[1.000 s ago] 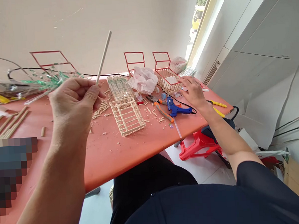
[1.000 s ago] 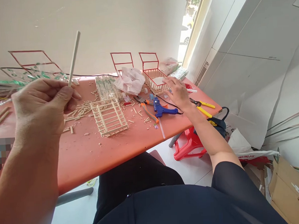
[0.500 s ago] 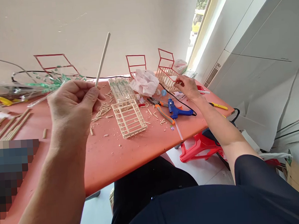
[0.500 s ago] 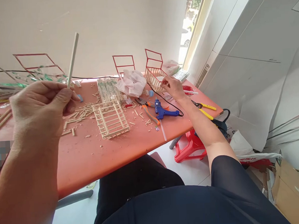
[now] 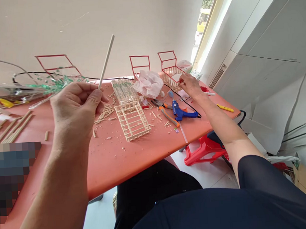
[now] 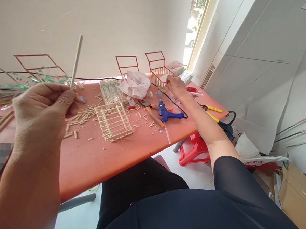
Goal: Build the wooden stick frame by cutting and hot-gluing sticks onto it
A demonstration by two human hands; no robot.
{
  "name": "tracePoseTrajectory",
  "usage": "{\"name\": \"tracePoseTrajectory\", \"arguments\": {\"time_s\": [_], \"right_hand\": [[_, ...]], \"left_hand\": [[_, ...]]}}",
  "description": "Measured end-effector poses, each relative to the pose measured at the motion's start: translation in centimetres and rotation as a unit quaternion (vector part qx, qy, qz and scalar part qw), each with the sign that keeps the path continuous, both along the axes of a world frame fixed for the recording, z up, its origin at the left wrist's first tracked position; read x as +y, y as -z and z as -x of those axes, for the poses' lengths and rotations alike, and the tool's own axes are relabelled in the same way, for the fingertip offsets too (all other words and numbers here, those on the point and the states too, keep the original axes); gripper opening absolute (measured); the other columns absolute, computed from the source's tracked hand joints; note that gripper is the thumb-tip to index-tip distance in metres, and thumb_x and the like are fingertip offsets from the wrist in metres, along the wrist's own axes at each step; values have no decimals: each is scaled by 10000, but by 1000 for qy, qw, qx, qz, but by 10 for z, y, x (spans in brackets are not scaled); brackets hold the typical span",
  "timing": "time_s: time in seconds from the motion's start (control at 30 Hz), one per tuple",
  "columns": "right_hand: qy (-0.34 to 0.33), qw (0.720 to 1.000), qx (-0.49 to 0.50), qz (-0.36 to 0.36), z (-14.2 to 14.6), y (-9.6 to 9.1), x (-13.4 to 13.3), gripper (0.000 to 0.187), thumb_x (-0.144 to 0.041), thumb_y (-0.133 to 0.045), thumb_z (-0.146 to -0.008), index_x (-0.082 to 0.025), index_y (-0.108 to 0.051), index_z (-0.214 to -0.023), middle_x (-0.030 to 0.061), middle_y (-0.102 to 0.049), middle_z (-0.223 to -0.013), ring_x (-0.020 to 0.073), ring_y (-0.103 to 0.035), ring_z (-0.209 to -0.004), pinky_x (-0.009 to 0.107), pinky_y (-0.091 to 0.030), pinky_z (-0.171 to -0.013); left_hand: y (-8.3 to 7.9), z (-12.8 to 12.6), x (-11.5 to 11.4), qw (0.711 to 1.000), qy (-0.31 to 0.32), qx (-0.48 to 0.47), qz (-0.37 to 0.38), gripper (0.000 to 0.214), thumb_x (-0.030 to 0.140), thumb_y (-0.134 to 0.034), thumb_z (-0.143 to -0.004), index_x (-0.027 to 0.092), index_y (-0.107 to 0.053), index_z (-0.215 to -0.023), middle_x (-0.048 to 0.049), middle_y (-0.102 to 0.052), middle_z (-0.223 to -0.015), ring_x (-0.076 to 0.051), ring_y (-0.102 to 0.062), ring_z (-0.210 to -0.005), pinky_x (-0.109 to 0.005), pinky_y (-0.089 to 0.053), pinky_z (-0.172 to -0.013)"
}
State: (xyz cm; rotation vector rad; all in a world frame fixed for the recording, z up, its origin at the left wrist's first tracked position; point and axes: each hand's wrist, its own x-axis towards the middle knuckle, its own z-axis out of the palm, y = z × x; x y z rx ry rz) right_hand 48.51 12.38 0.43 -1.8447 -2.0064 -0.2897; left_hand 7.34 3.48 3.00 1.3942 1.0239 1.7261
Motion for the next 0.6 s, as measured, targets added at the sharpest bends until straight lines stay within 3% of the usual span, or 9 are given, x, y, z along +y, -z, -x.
{"name": "tracePoseTrajectory", "arguments": {"time_s": [0.17, 0.33, 0.43, 0.53, 0.6], "right_hand": [[27, 999, 15, 6, -7, 10, 13, 268, -204, -605, -948, -196, -729, -1185, 203, -738, -1241, 385, -671, -1109, 573, -595, -978], [38, 999, 12, 16, -5, 9, 4, 361, -194, -634, -945, -189, -709, -1299, 202, -712, -1356, 393, -685, -1190, 578, -598, -1013], [55, 998, 11, -2, -17, -4, -17, 507, -169, -652, -930, -175, -666, -1437, 211, -665, -1451, 379, -697, -1215, 577, -567, -1099], [81, 996, 9, -37, -49, -18, -55, 469, -201, -596, -980, -174, -674, -1442, 207, -657, -1457, 352, -700, -1232, 563, -539, -1151], [122, 992, -11, -24, -75, -23, -89, 465, -260, -606, -994, -160, -683, -1442, 218, -671, -1433, 364, -703, -1237, 566, -546, -1137]], "left_hand": [[-1, 0, -1, 1000, -4, -5, 3, 127, 164, -785, -688, 177, -693, -775, 0, -687, -579, -55, -474, -387, -158, -330, -348], [-2, 2, -2, 1000, -11, 3, 7, 136, 170, -807, -711, 174, -688, -777, 1, -684, -586, -58, -479, -398, -162, -344, -360], [-3, 4, -4, 1000, -23, 7, 7, 102, 154, -767, -705, 168, -694, -774, 3, -680, -600, -58, -483, -412, -163, -368, -373], [-5, 5, -6, 999, -26, 14, -28, 83, 158, -750, -712, 159, -702, -780, -3, -680, -628, -49, -483, -435, -158, -370, -393], [-8, 5, -8, 998, -27, 9, -50, 67, 167, -738, -718, 160, -700, -772, 0, -672, -629, -46, -474, -436, -157, -354, -395]]}}
